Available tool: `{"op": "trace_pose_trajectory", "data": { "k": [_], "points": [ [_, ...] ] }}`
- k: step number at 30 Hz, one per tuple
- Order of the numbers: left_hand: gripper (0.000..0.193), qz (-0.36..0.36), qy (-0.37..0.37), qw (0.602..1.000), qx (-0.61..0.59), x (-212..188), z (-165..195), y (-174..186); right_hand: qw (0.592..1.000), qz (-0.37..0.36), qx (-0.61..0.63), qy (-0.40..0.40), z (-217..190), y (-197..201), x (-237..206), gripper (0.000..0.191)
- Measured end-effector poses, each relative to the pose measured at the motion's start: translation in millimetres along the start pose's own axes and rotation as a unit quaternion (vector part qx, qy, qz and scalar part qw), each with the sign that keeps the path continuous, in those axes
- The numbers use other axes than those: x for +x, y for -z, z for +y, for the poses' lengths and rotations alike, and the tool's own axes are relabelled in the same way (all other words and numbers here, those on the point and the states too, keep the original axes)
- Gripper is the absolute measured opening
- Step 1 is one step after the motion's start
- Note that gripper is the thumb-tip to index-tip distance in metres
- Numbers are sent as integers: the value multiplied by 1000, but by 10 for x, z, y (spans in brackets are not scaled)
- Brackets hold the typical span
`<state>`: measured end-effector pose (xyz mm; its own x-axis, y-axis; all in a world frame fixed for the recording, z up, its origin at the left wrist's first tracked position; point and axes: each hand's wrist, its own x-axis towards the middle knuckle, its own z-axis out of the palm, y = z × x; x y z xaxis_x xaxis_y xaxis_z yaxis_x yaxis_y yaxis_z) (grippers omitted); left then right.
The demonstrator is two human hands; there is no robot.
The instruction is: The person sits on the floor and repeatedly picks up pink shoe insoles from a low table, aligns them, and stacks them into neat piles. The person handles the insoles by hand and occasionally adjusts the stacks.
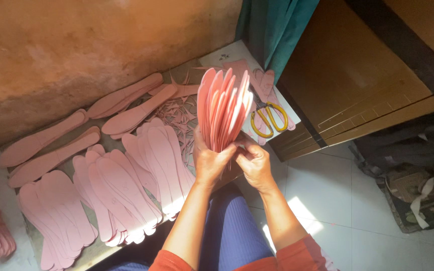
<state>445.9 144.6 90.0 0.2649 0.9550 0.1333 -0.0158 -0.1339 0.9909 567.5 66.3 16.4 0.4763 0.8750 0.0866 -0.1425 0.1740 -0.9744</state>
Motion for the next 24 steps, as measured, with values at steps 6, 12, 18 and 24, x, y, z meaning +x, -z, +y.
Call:
{"op": "trace_pose_trajectory", "data": {
  "k": [6,12,18,24],
  "points": [
    [94,-39,-144,981,-121,-91,56,44,996,-43,40,68,-258,-165,-106,65],
    [90,5,-119,992,31,-124,-83,89,978,-50,-203,-16,-123,-432,-90,75],
    [64,-59,-32,998,6,-186,-254,186,944,-90,-292,123,-231,-443,-281,99],
    [49,-94,103,976,-165,-516,-314,369,925,-7,-380,-3,-556,-583,-786,85]
  ]
}}
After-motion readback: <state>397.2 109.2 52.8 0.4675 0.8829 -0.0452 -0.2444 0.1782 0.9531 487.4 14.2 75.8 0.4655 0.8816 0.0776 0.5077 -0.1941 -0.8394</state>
